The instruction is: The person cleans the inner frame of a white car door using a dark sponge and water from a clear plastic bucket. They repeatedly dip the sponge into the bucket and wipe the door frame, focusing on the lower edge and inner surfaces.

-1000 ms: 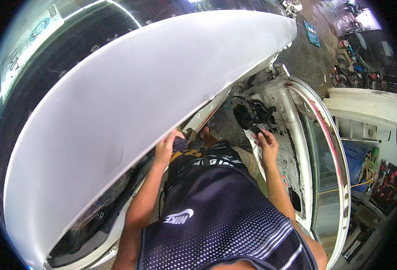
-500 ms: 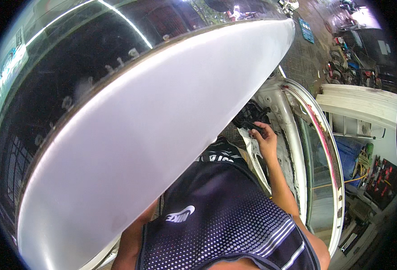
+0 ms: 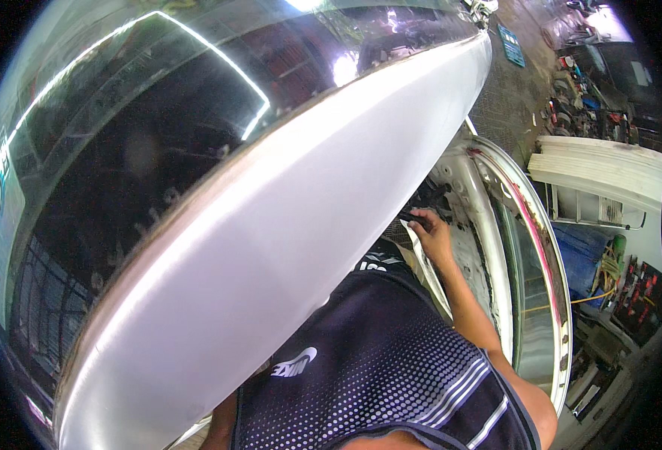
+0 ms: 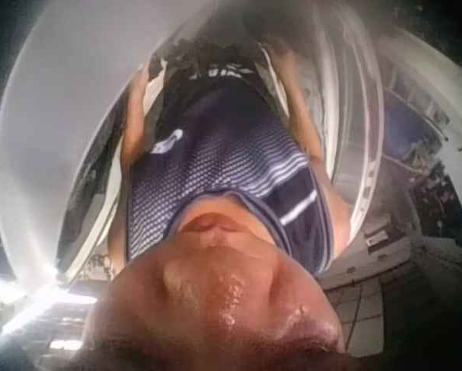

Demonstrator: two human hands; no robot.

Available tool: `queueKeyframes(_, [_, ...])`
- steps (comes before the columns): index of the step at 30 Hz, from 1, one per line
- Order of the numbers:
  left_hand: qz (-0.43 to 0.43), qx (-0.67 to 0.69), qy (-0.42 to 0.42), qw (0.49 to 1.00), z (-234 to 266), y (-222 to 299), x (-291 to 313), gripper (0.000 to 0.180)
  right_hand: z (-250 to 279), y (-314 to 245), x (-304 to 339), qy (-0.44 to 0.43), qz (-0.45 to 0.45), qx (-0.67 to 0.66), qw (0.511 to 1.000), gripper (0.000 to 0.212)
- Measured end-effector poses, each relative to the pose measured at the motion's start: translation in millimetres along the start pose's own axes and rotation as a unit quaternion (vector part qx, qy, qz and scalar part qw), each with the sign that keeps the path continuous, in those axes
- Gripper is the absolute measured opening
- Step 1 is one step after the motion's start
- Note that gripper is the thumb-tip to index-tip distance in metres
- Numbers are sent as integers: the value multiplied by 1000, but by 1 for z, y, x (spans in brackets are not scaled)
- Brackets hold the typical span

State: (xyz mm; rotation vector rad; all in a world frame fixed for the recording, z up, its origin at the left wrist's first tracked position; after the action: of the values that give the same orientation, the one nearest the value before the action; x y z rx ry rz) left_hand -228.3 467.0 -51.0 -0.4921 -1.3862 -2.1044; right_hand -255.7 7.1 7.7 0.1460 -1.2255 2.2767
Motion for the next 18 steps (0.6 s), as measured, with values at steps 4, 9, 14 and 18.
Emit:
queueKeyframes(4, [8, -105, 15, 994, 8, -16, -3, 52, 4, -1, -4, -7, 17, 54, 998, 29])
queueKeyframes(9, [30, -142, 10, 989, 22, -53, -5, 57, 11, 17, -6, -12, 19, 79, 997, 29])
queueKeyframes(14, [11, -271, 2, 963, 39, -92, -7, 58, 16, 34, -7, -6, 6, 84, 996, 29])
queueKeyframes(18, [42, -288, -2, 957, 48, -107, -8, 56, 23, 20, -11, -30, -31, 84, 996, 27])
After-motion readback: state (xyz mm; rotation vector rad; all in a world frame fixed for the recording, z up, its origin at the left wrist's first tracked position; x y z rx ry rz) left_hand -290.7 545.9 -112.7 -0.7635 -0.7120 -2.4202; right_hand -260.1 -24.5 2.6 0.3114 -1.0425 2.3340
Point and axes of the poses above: each hand's wrist, its own x-axis away from the middle knuckle, its own z-axis out of the back of the hand, y = z × x, the point moved 3 cm from there along -x, towards the middle knuckle, and after that the axes turned 8 degrees about y, right-handed, at the moved point
